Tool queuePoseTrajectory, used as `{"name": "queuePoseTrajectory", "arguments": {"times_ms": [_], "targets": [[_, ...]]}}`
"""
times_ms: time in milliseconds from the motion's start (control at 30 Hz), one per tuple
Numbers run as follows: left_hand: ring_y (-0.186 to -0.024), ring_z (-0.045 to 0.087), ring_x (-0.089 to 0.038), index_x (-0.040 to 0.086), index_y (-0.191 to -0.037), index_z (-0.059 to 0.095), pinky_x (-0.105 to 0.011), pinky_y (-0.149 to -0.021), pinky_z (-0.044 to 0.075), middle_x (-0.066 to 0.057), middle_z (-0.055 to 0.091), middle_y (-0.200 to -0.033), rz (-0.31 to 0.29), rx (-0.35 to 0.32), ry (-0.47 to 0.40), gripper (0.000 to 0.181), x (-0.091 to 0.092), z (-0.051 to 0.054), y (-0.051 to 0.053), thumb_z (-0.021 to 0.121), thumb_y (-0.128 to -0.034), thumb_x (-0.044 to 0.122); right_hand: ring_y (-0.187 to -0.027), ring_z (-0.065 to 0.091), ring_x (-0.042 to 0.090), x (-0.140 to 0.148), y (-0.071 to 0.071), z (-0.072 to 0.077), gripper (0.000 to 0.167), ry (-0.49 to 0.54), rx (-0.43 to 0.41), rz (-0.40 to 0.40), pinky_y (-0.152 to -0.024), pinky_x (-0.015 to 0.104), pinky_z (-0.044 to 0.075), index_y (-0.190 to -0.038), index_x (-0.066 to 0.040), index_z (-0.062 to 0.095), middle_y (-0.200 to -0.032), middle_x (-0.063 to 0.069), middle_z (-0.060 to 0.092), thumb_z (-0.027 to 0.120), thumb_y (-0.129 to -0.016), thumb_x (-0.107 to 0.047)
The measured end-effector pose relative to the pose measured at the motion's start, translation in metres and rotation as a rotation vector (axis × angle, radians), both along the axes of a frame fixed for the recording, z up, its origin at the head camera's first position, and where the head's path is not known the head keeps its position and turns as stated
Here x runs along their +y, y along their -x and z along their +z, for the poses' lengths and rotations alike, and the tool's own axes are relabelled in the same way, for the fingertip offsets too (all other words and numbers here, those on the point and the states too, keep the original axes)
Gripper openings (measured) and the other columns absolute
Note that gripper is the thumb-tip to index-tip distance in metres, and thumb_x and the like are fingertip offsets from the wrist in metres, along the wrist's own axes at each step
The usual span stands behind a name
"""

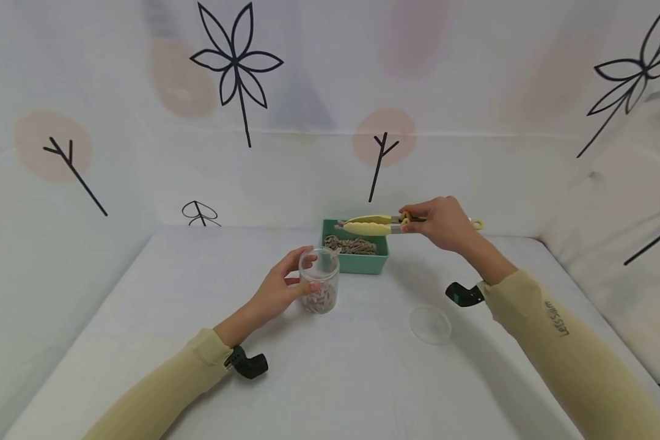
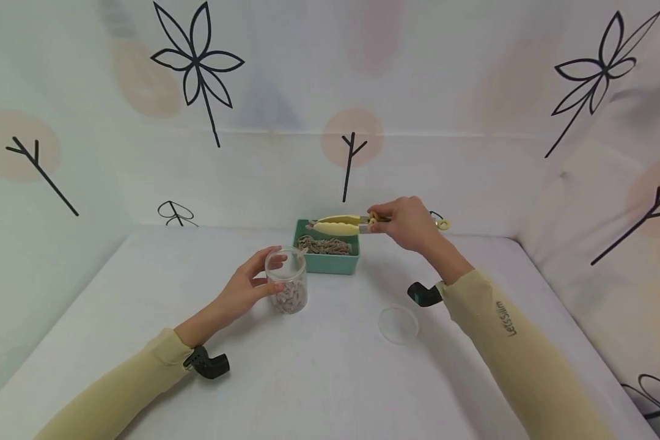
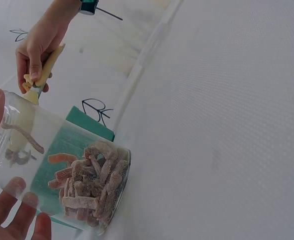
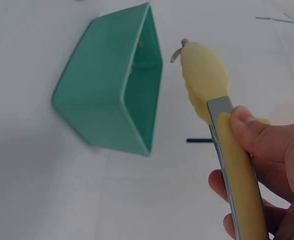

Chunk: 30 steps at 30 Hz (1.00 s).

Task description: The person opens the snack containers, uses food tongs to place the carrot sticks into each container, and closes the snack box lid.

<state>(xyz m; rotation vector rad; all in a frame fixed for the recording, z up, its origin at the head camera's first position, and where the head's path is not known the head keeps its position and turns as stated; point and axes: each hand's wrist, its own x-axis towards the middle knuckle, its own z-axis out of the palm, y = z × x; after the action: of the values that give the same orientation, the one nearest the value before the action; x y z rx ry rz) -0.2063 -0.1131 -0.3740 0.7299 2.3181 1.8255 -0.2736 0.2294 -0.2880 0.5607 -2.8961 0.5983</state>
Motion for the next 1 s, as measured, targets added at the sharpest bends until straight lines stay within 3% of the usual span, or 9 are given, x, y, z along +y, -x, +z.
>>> {"name": "queuePoseTrajectory", "arguments": {"times_ms": [300, 500, 767, 1000], "targets": [[-0.136, 0.039, -0.042, 0.002, -0.152, 0.034, -0.057, -0.104, 0.039, -0.026, 0.045, -0.146, 0.005, -0.004, 0.009, 0.071, -0.001, 0.000, 0.001, 0.072, -0.0914, 0.005, -0.093, 0.067, 0.025, -0.012, -0.029, 0.022, 0.040, 0.117, 0.000, 0.012, -0.070, 0.033, 0.052, -0.123, -0.007, 0.071, -0.109, 0.012, 0.073, 0.079, -0.087, -0.022], [-0.136, 0.040, -0.040, 0.003, -0.152, 0.034, -0.057, -0.104, 0.039, -0.025, 0.045, -0.146, 0.001, -0.012, 0.016, 0.071, 0.000, 0.001, 0.000, 0.072, -0.0914, 0.005, -0.096, 0.069, 0.024, -0.022, -0.043, 0.022, 0.039, 0.168, -0.048, 0.058, -0.071, 0.033, 0.053, -0.122, -0.007, 0.072, -0.107, 0.010, 0.074, 0.080, -0.087, -0.022], [-0.135, 0.041, -0.038, 0.004, -0.152, 0.035, -0.056, -0.104, 0.040, -0.024, 0.046, -0.146, 0.005, 0.002, 0.031, 0.070, 0.000, 0.003, -0.002, 0.072, -0.0919, 0.006, -0.090, 0.067, 0.019, -0.029, -0.049, 0.014, 0.039, 0.148, -0.096, 0.087, -0.062, 0.030, 0.049, -0.121, -0.009, 0.073, -0.108, 0.007, 0.074, 0.082, -0.085, -0.019], [-0.136, 0.040, -0.040, 0.003, -0.153, 0.032, -0.055, -0.105, 0.040, -0.023, 0.046, -0.146, 0.015, -0.009, 0.039, 0.072, 0.000, 0.005, -0.003, 0.071, -0.0924, 0.007, -0.084, 0.065, 0.016, -0.031, -0.045, 0.014, 0.041, 0.108, -0.055, 0.152, -0.060, 0.029, 0.045, -0.122, -0.006, 0.072, -0.109, 0.008, 0.074, 0.082, -0.085, -0.020]]}}
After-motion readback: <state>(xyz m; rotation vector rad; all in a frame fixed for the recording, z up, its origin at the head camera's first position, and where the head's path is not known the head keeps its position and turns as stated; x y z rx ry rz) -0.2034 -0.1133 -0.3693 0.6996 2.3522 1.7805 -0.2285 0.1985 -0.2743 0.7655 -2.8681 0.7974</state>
